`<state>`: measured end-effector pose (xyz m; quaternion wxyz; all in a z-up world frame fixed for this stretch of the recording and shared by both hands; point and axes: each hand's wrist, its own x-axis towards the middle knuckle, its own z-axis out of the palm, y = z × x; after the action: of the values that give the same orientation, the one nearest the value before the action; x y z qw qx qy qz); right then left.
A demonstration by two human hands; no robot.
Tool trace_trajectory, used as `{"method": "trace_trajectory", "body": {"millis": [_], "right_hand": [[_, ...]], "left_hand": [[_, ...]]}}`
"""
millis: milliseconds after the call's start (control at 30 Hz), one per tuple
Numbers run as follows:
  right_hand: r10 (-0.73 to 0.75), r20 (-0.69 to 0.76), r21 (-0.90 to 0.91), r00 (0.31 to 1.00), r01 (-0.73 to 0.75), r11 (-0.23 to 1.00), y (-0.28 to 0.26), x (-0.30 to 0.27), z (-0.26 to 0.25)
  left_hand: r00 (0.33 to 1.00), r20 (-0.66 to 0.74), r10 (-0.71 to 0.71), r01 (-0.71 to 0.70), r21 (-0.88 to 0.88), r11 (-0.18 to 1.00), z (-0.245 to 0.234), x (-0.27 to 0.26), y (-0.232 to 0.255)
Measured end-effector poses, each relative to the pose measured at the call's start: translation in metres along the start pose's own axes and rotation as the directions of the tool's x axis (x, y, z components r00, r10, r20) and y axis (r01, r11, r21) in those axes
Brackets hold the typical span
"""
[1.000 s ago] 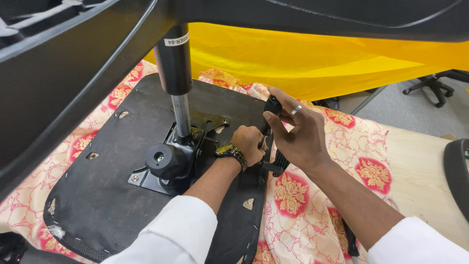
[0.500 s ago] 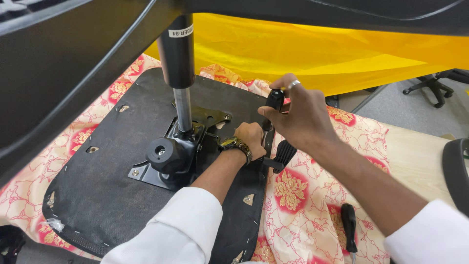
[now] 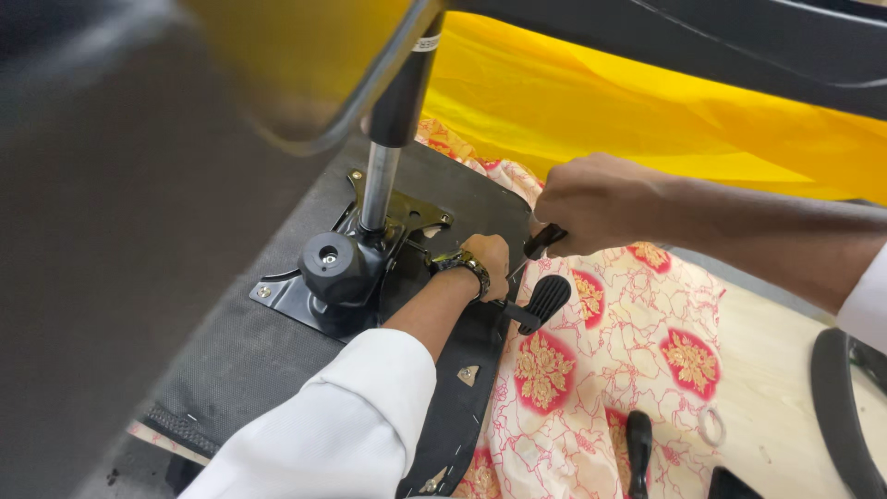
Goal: The person uses a screwdriver to tighten screws on the underside of an office chair base, securing the gas lift and footrest assembly. The person repeatedly adjusts the screwdriver and repositions hands to access different fasteners.
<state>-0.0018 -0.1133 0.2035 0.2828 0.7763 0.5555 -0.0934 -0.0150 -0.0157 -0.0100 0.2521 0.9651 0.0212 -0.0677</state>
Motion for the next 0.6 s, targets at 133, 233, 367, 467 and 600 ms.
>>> {"method": "trace_trajectory", "body": {"millis": [133, 233, 367, 467, 600], "right_hand": [[0.109, 0.059, 0.079, 0.992, -0.114, 0.99, 0.005, 0.008, -0.005], [0.13, -0.011, 0.193, 0.991, -0.126, 0.973, -0.004, 0.011, -0.006], [0.249, 0.001, 0.248, 0.968, -0.242, 0.938, -0.008, 0.013, 0.0], [0.352, 0.036, 0.344, 0.935, -0.342, 0.874, -0.002, 0.011, 0.001], [0.377, 0.071, 0.285, 0.923, -0.381, 0.879, -0.002, 0.008, 0.01]], "left_hand": [[0.999, -0.041, 0.01, -0.013, -0.071, 0.997, 0.007, 0.004, -0.003], [0.995, -0.097, 0.036, -0.046, -0.096, 0.994, 0.01, 0.004, -0.003], [0.99, -0.134, 0.043, -0.063, -0.151, 0.987, 0.012, 0.0, -0.01], [0.99, -0.135, 0.038, -0.057, -0.139, 0.989, 0.011, 0.002, -0.008], [0.994, -0.105, 0.023, -0.039, -0.158, 0.987, 0.012, 0.002, -0.007]]}}
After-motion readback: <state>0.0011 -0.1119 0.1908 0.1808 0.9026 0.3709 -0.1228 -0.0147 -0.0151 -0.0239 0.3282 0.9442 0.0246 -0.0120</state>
